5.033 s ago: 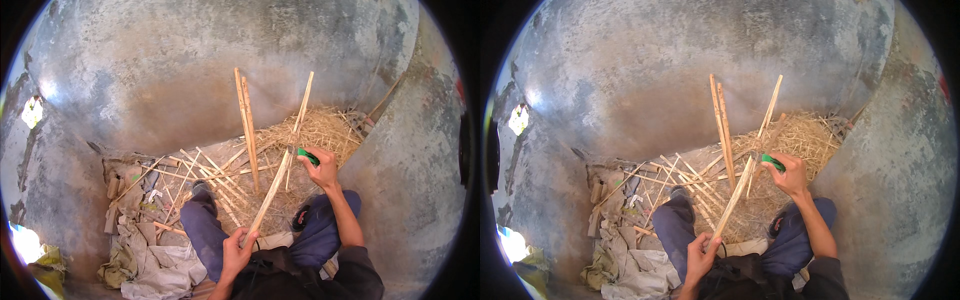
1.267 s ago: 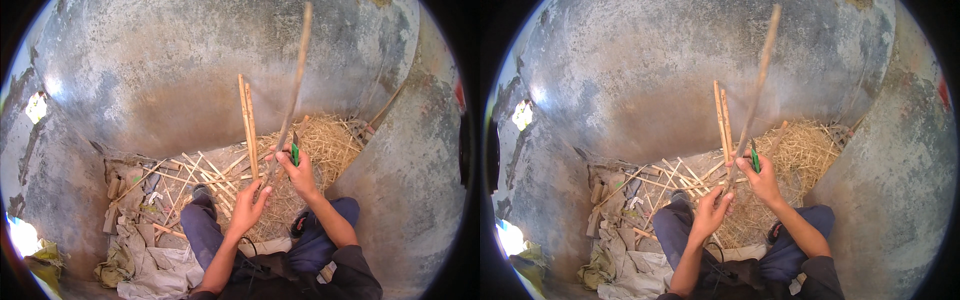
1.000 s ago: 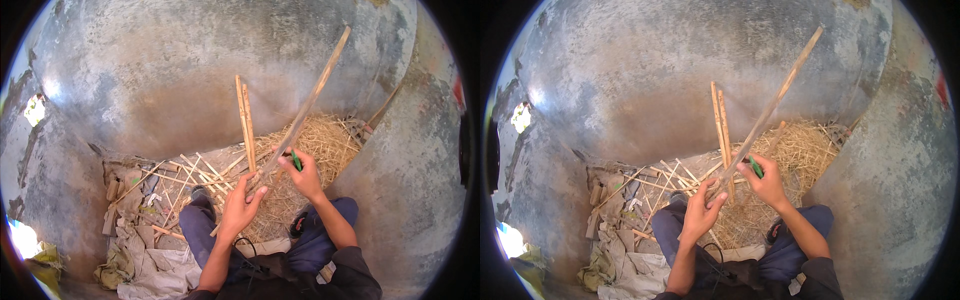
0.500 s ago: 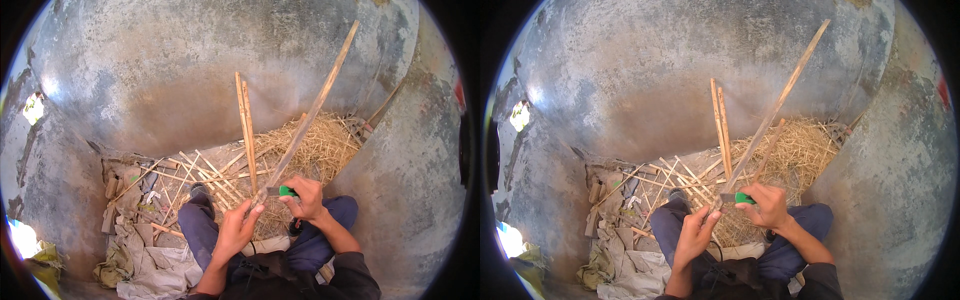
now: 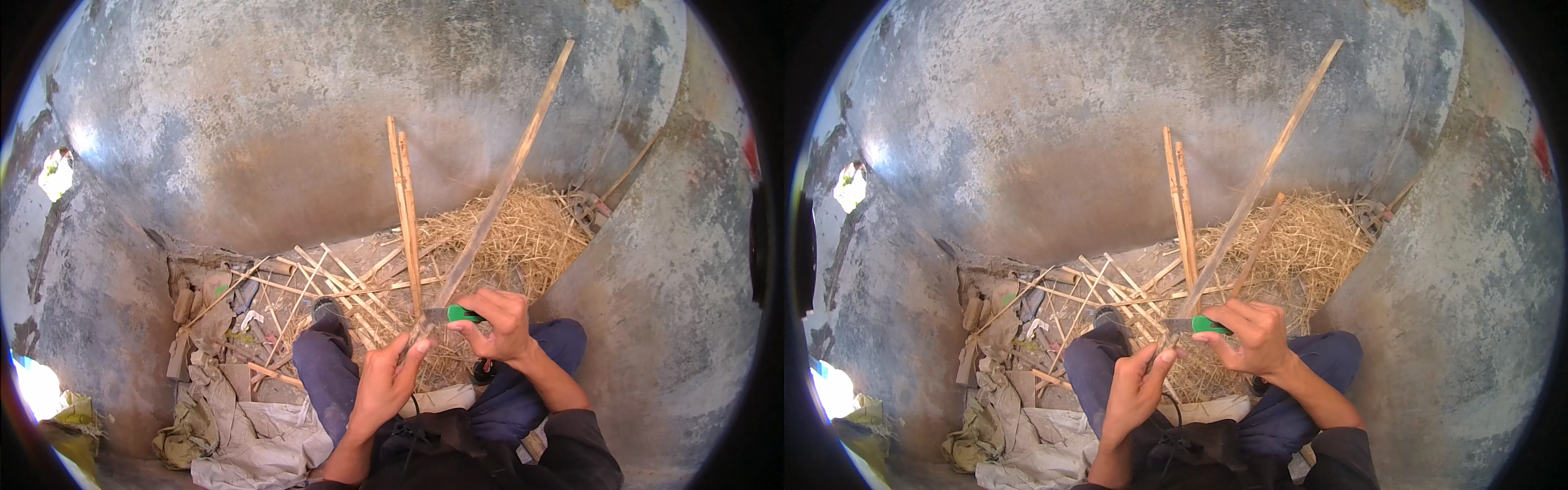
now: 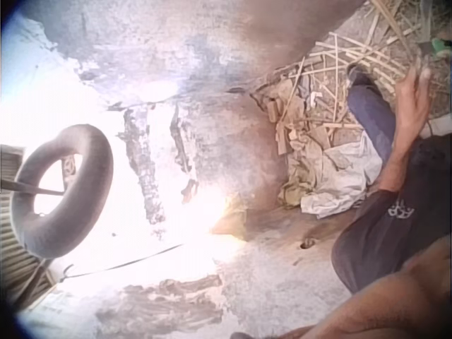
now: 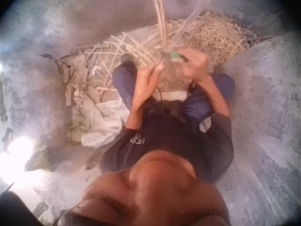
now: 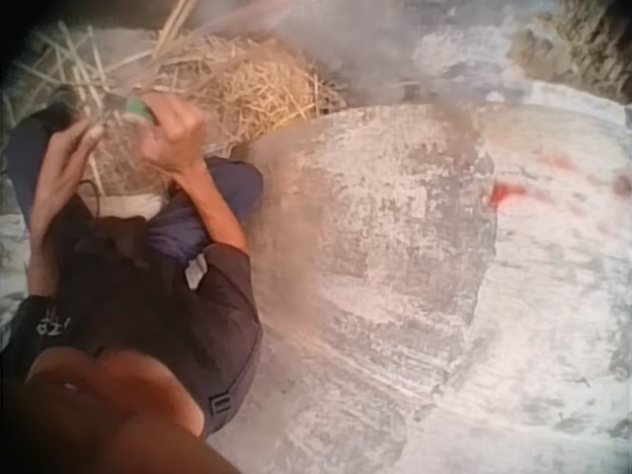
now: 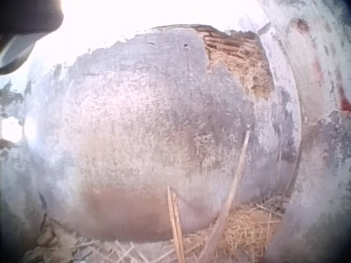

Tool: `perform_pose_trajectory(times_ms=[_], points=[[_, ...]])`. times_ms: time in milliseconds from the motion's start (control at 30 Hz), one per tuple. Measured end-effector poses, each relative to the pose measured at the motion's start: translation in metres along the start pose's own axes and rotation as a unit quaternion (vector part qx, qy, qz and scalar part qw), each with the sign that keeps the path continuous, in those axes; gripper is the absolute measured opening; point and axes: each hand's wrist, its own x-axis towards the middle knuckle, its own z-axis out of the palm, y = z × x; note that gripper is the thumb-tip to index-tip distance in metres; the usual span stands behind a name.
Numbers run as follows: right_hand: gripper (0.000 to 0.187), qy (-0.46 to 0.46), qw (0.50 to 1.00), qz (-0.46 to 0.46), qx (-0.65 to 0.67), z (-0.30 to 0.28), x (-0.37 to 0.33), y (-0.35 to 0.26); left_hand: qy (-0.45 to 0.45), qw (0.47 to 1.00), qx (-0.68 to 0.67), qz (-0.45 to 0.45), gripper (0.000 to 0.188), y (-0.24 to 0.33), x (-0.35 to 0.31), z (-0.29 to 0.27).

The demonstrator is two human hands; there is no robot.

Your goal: The person uses a utility knife to strip the outer layer and nodes from a thin bamboo pole, repeatedly pulling the blade along the length of the pole while holding it with their other hand.

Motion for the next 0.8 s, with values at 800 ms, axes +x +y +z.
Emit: perform_pose_trajectory(times_ms=[800], points=[[0.027,0.009,1.000,0.026,-0.012,-0.014,-0.005,0.016,0.003,1.000,0.024,-0.008,0.022,-0.019,-0.019,0.001]])
